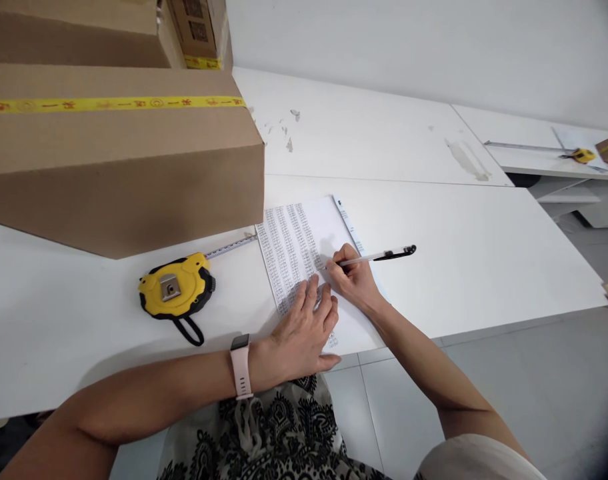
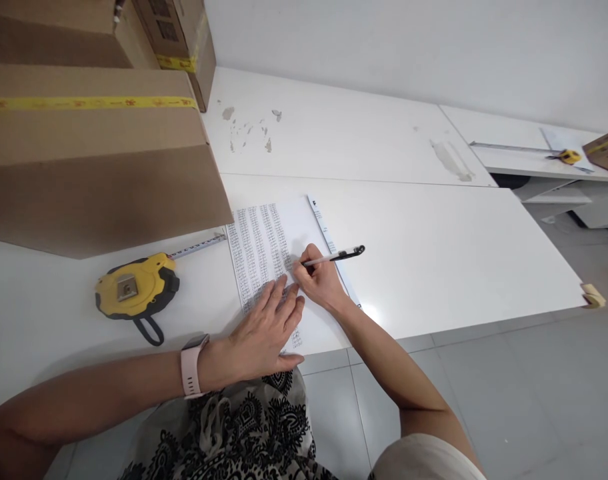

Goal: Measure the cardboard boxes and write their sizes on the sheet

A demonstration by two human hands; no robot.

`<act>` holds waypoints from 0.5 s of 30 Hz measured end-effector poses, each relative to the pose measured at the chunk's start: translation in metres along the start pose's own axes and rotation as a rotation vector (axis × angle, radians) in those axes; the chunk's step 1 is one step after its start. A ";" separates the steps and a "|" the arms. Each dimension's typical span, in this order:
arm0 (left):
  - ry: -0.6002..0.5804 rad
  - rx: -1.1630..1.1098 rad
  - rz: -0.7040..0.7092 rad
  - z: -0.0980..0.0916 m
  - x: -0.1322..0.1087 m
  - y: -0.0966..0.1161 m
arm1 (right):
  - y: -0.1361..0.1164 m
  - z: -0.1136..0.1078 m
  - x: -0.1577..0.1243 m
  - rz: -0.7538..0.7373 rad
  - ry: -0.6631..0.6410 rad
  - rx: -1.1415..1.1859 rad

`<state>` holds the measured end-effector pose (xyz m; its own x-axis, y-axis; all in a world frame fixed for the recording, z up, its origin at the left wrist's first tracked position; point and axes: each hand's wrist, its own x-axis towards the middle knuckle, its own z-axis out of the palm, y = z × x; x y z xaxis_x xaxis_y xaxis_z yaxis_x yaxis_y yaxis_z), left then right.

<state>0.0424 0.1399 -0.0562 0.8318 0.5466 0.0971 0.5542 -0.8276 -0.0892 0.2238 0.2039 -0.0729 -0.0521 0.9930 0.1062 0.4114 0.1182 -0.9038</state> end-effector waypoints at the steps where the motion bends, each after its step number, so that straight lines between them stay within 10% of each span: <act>1: -0.004 0.001 0.001 -0.001 0.000 0.000 | 0.000 0.000 0.000 -0.001 0.004 -0.004; 15: -0.003 -0.008 0.005 0.001 0.001 0.000 | 0.002 0.000 0.000 -0.017 0.010 -0.017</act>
<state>0.0431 0.1401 -0.0570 0.8346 0.5427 0.0939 0.5498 -0.8313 -0.0821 0.2248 0.2041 -0.0745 -0.0498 0.9908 0.1254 0.4255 0.1347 -0.8949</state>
